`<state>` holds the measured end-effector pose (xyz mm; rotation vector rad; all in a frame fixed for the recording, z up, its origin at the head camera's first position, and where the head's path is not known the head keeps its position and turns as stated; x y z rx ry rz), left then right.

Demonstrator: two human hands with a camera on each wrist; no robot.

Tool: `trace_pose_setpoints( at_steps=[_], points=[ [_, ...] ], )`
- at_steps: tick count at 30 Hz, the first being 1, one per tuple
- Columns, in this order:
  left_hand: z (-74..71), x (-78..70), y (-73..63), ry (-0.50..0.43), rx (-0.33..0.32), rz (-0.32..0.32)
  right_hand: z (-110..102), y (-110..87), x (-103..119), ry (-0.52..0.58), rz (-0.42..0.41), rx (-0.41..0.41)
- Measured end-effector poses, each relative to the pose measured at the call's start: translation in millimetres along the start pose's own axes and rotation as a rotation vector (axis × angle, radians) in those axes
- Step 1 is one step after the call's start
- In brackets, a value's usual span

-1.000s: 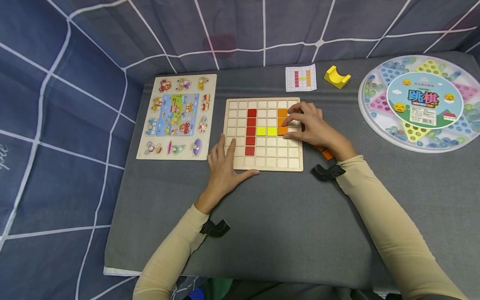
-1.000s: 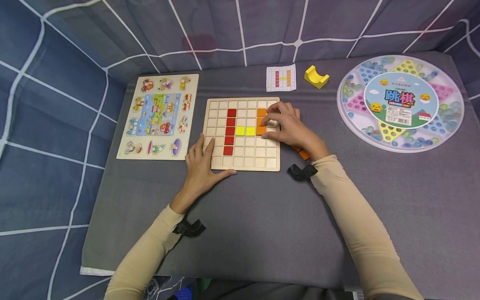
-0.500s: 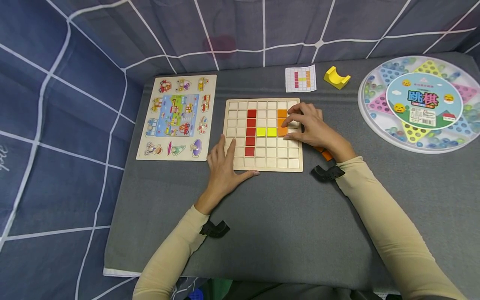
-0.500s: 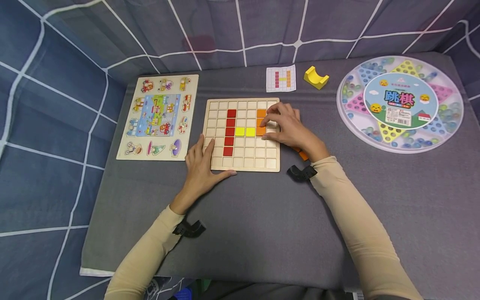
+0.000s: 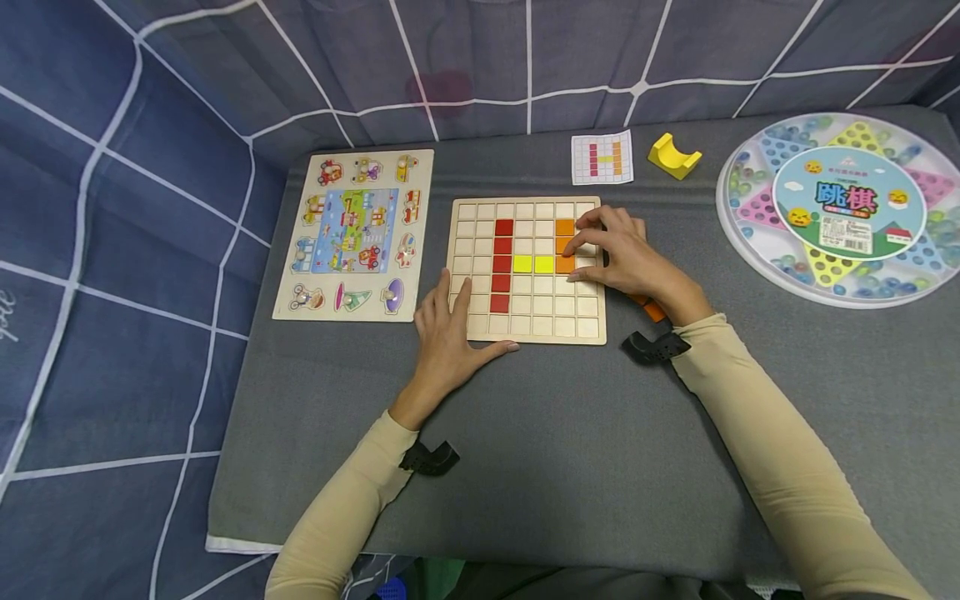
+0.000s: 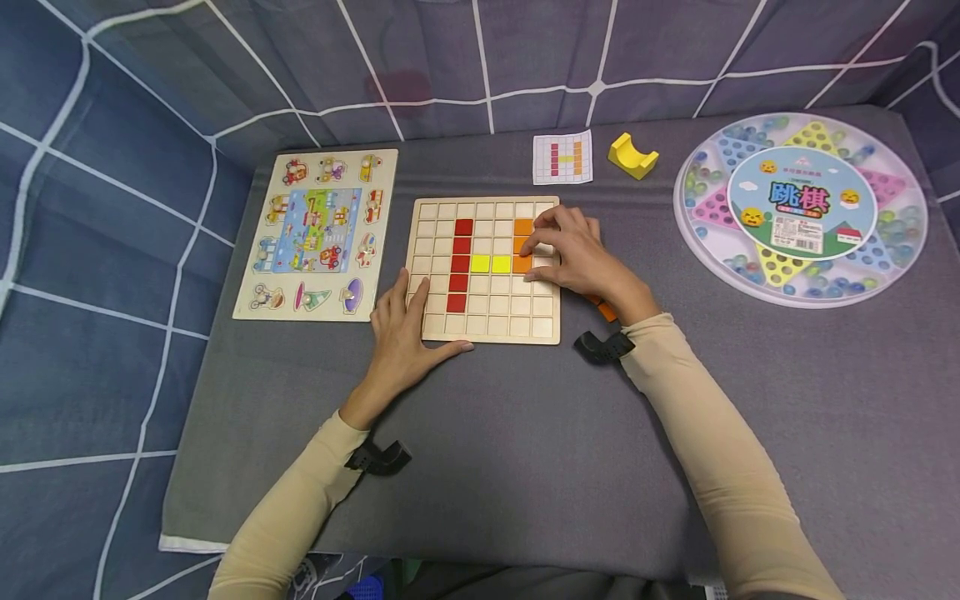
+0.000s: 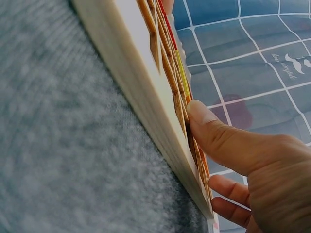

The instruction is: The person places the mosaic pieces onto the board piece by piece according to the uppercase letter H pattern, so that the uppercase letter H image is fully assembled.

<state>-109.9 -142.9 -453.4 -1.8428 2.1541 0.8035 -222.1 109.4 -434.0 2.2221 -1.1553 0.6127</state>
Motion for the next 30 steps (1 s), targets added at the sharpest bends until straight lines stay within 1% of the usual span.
trace_pose_setpoints(
  at_steps=[12, 20, 26, 30],
  points=[
    [-0.1, -0.5, -0.3, 0.007, 0.001, 0.003, 1, -0.5, -1, 0.001, 0.000, -0.011],
    [0.4, -0.5, -0.4, 0.005, 0.007, -0.001, 0, -1.2, -2, 0.013, 0.001, -0.001],
    [-0.1, -1.3, 0.0, 0.001, -0.004, 0.004, -7, -4.4, -4, 0.053, 0.017, 0.009],
    [-0.6, -1.3, -0.1, 0.001, -0.013, 0.008, -16, -12.6, -8, 0.076, 0.025, 0.013]
  ],
)
Point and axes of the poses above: each hand's wrist, its own y-axis towards the middle knuckle, its own z-axis out of the palm, x = y × z, the point moved 5 cm from there along y, towards the middle knuckle, and after that the axes turned 9 degrees about -x, right-handed, at the moved point
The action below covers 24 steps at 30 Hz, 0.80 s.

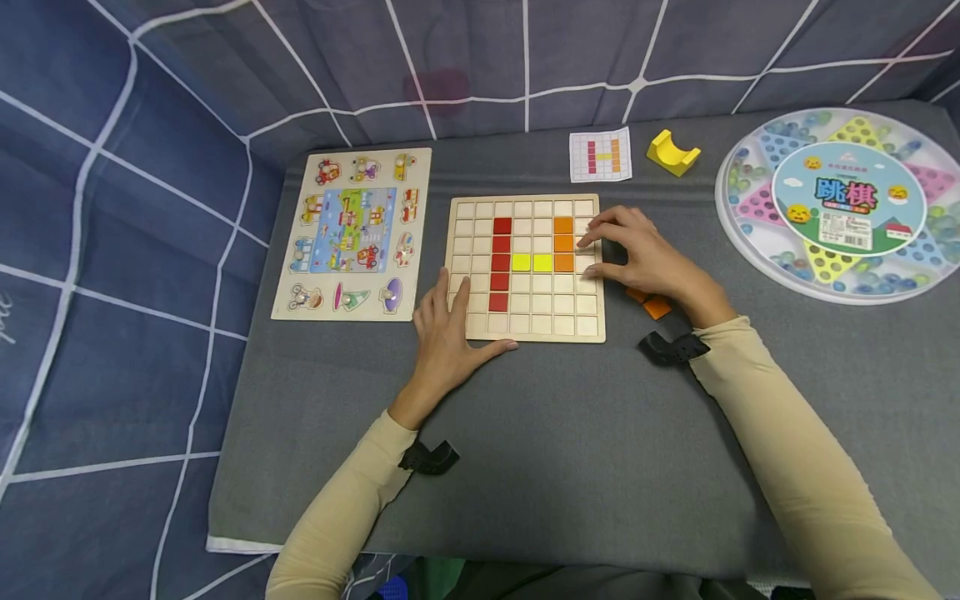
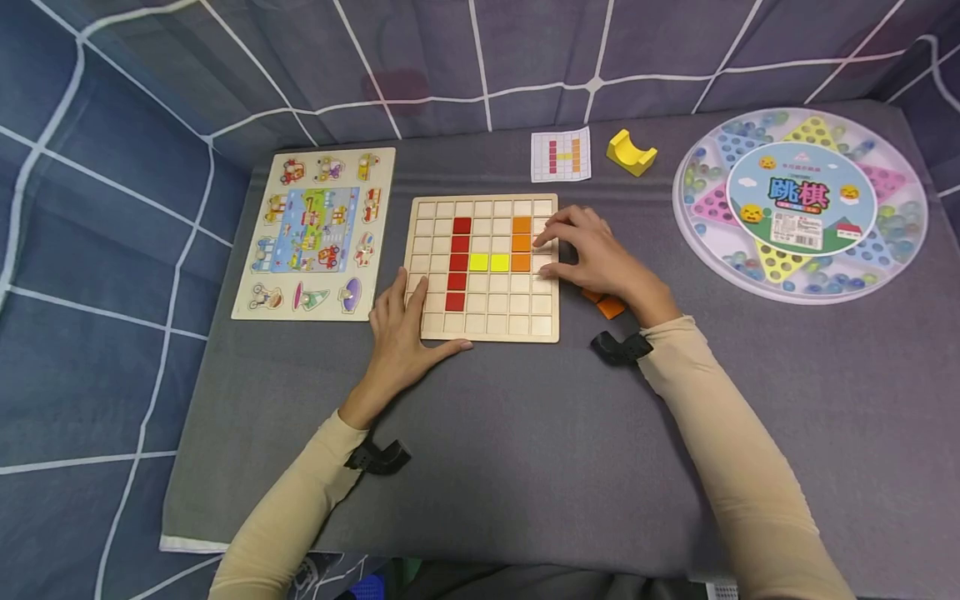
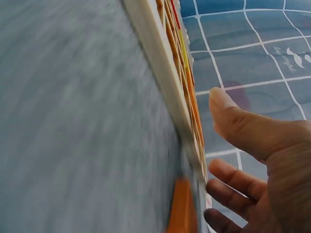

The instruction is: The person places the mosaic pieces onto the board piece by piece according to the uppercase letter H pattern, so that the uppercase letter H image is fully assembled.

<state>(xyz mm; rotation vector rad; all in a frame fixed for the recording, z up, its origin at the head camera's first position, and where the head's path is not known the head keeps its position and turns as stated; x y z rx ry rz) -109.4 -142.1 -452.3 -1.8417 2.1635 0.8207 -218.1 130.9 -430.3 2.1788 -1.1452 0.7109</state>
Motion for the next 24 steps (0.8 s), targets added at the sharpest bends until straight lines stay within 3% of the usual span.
trace_pose_setpoints(
  at_steps=[13, 24],
  points=[
    [-1.2, 1.5, -1.3, 0.007, 0.012, -0.012, -27, -48.3, -24, 0.016, 0.000, 0.066],
    [-0.4, -1.1, -0.1, 0.001, 0.001, 0.009, -32, -52.4, -30, -0.004, 0.015, 0.029]
  ],
)
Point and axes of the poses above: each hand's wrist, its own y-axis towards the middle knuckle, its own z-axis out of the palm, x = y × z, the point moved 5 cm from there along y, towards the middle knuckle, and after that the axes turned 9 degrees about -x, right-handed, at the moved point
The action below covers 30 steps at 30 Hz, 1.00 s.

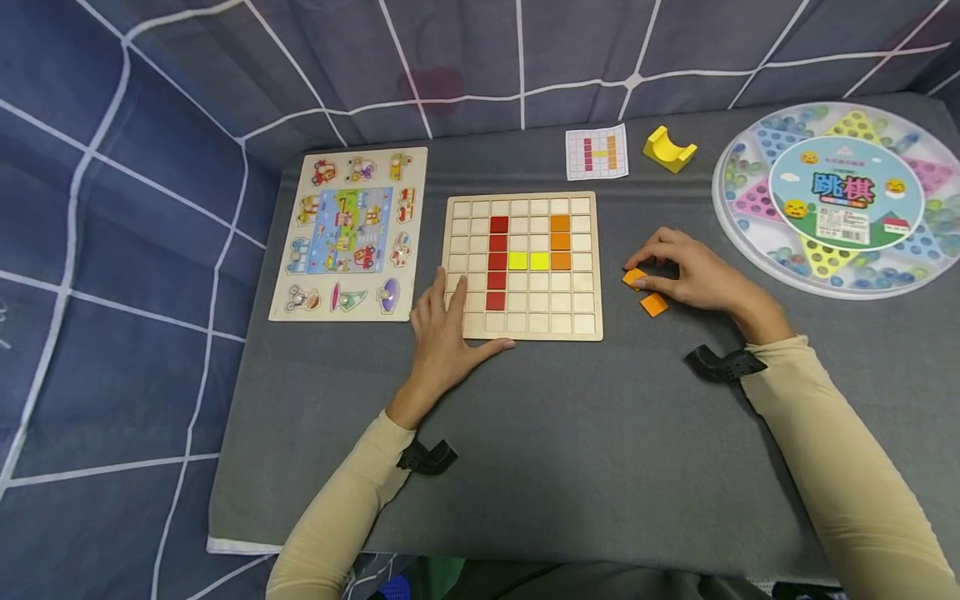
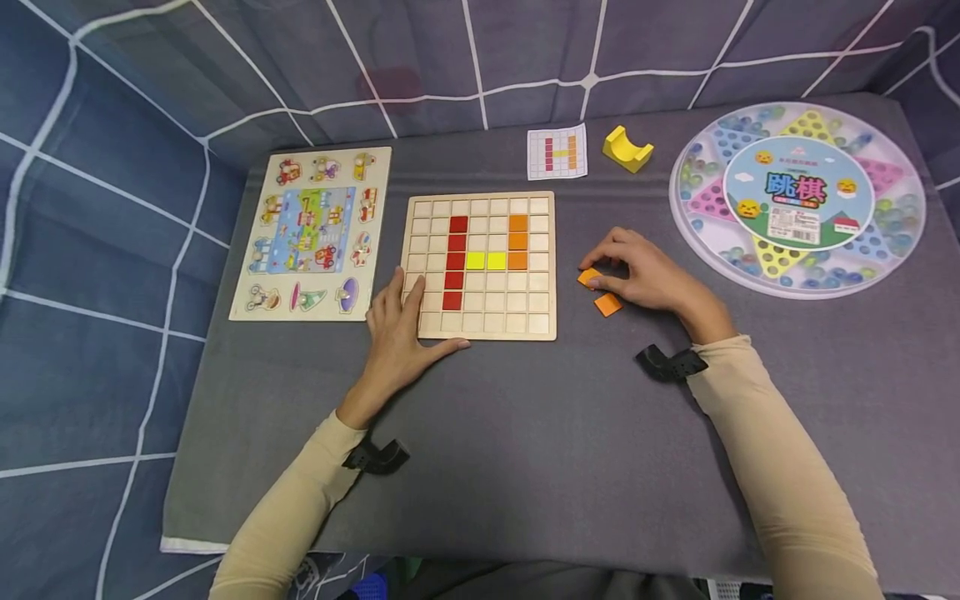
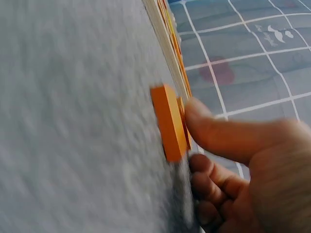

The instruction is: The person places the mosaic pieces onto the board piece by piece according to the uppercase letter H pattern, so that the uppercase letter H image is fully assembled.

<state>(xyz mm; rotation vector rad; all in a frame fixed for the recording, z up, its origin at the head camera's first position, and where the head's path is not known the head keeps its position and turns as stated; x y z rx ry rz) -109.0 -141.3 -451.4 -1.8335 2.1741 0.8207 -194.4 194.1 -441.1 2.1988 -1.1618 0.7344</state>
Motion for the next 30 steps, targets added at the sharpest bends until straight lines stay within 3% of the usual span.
trace_pose_setpoints(
  at_steps=[6, 12, 30],
  points=[
    [0.8, -0.5, 0.6, -0.003, -0.003, 0.009, -4.2, -3.9, -2.4, 0.063, -0.037, 0.055],
    [0.1, 0.4, 0.1, -0.002, 0.003, 0.001, -4.4, -2.0, -1.5, 0.107, -0.065, 0.048],
    [1.0, 1.5, 0.0, 0.000, -0.004, 0.001, -3.3, -2.0, -5.0, 0.045, -0.007, 0.049]
  ],
)
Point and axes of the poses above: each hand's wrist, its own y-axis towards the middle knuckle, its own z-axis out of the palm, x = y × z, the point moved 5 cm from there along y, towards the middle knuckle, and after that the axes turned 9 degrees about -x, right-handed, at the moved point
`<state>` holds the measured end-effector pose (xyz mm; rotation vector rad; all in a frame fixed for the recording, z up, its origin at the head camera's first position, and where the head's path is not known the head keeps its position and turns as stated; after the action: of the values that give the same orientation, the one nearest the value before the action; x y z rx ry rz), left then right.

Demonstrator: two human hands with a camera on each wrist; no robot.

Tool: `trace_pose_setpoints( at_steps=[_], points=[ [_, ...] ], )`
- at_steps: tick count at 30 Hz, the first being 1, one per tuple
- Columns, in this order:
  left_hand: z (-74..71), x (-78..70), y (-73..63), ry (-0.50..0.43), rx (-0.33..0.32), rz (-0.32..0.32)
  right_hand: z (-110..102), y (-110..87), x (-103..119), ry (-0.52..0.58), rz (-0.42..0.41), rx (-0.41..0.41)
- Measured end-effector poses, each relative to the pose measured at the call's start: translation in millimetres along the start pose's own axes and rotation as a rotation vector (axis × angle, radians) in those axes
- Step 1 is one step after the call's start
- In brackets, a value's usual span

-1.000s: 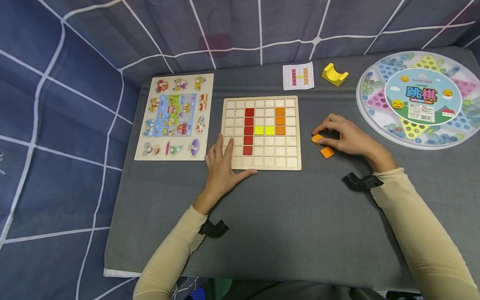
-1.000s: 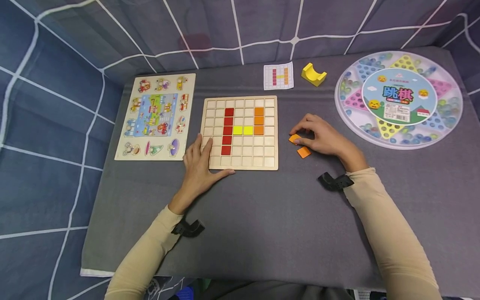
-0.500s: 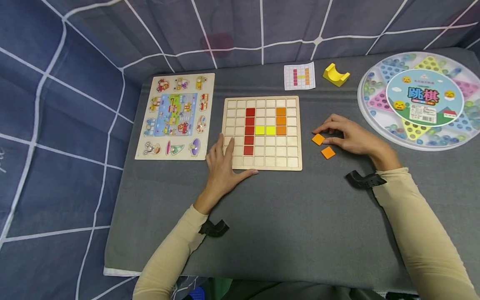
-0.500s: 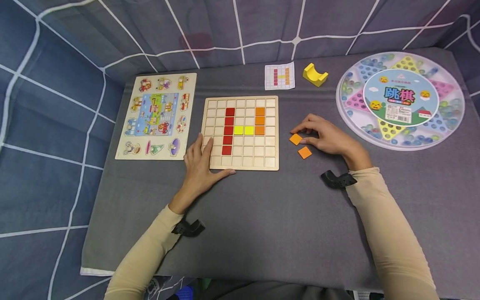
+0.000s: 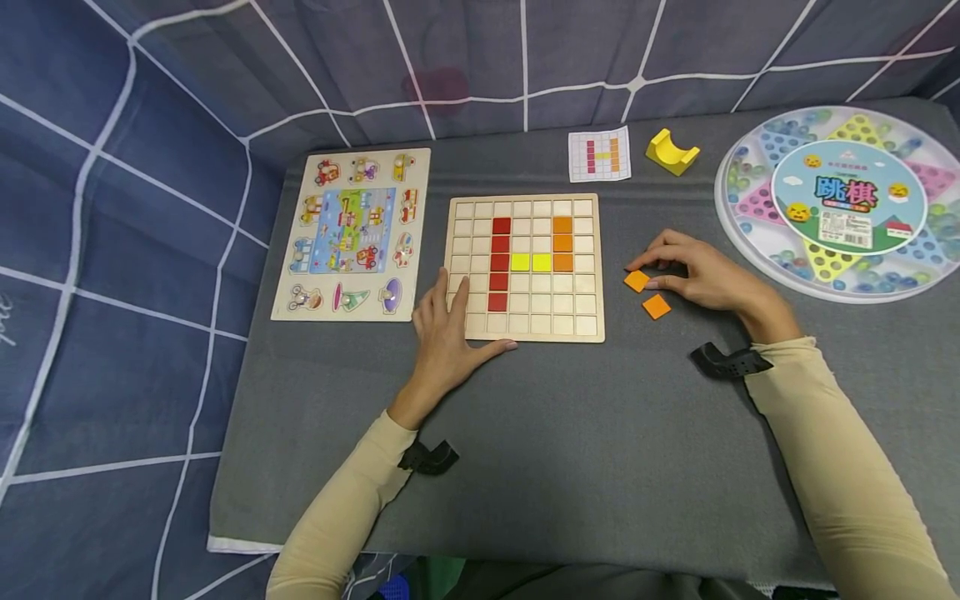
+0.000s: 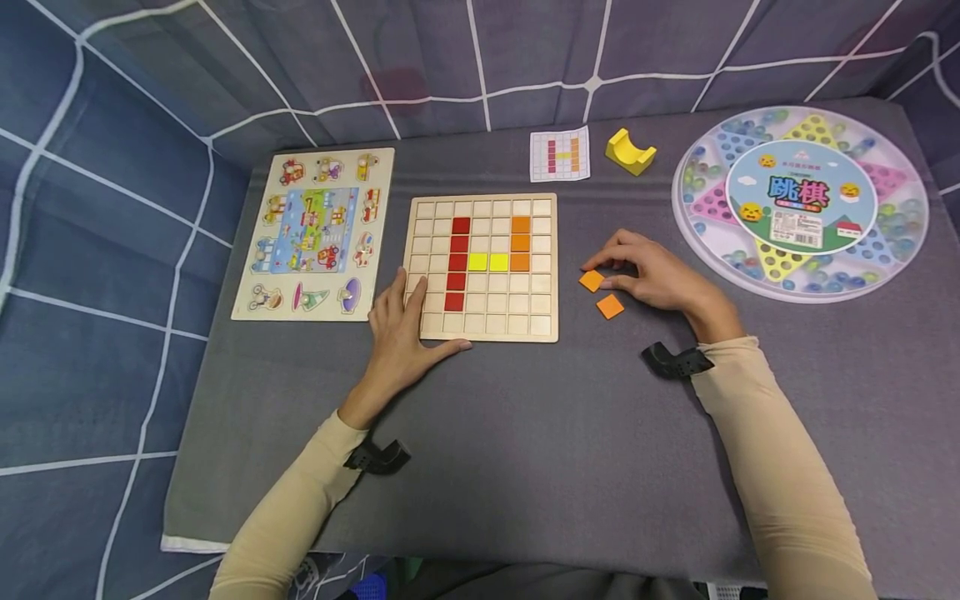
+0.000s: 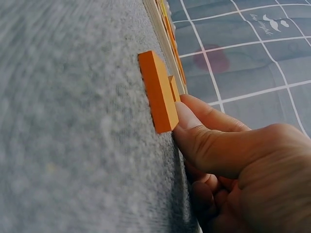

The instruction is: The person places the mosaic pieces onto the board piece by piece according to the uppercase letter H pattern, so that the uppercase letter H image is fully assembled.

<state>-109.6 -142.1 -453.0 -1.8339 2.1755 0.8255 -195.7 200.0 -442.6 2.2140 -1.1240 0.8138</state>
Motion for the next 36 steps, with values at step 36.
trace_pose_setpoints(
  at_steps=[36],
  points=[
    [1.2, 1.0, 0.2, -0.012, 0.017, -0.014, 0.9, 1.2, -0.6, -0.010, -0.013, -0.031]
  ],
)
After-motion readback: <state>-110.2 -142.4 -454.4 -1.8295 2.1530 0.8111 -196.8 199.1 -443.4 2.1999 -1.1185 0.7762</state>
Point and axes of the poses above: each hand's wrist, its own y-axis towards the middle knuckle, its own z-axis out of the palm, x = y × z, the point moved 5 cm from there along y, towards the middle knuckle, and after that the axes turned 9 degrees about -x, right-handed, at the moved point
